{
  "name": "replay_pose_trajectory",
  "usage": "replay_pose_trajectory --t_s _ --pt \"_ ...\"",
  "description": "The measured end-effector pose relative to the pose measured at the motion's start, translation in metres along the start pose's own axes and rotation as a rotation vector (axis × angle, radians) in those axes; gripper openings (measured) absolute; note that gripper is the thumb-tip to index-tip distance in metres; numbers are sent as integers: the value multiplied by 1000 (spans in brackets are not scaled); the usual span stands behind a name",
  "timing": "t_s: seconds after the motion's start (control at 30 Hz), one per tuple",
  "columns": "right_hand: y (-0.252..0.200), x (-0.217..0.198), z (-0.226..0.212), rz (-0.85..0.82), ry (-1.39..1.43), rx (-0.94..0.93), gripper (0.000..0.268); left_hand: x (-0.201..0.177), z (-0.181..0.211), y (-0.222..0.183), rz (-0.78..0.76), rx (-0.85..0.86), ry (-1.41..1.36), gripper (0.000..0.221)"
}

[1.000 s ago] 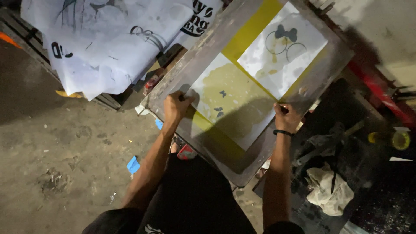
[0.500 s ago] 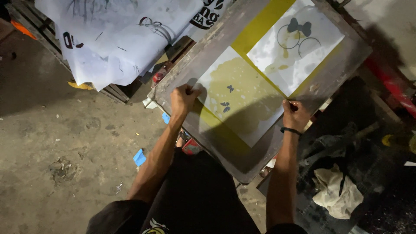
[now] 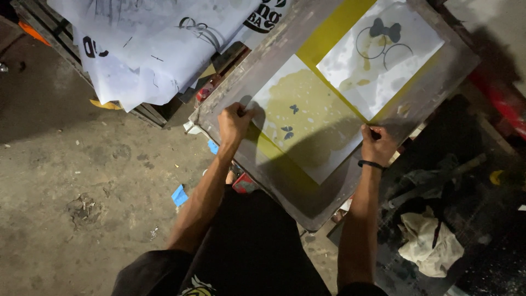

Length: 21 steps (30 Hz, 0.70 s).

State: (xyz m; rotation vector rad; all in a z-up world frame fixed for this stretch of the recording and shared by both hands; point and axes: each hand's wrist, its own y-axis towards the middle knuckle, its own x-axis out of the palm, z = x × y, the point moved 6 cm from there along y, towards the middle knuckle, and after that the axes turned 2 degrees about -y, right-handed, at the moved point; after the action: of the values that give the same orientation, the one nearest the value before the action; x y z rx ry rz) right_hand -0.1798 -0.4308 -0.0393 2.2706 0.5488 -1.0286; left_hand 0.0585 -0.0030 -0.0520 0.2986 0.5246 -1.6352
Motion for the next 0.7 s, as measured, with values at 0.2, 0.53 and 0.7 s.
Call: replay_pose_trajectory --t_s 0.2,0.53,0.7 --pt "-1 -4 -6 30 -34 -67 30 0 3 -1 12 -19 2 23" --pt "-2 -5 -10 21 -82 -99 28 0 3 0 15 26 10 23" --pt "-1 -5 -9 27 -99 -112 31 7 -13 6 30 46 33 20"
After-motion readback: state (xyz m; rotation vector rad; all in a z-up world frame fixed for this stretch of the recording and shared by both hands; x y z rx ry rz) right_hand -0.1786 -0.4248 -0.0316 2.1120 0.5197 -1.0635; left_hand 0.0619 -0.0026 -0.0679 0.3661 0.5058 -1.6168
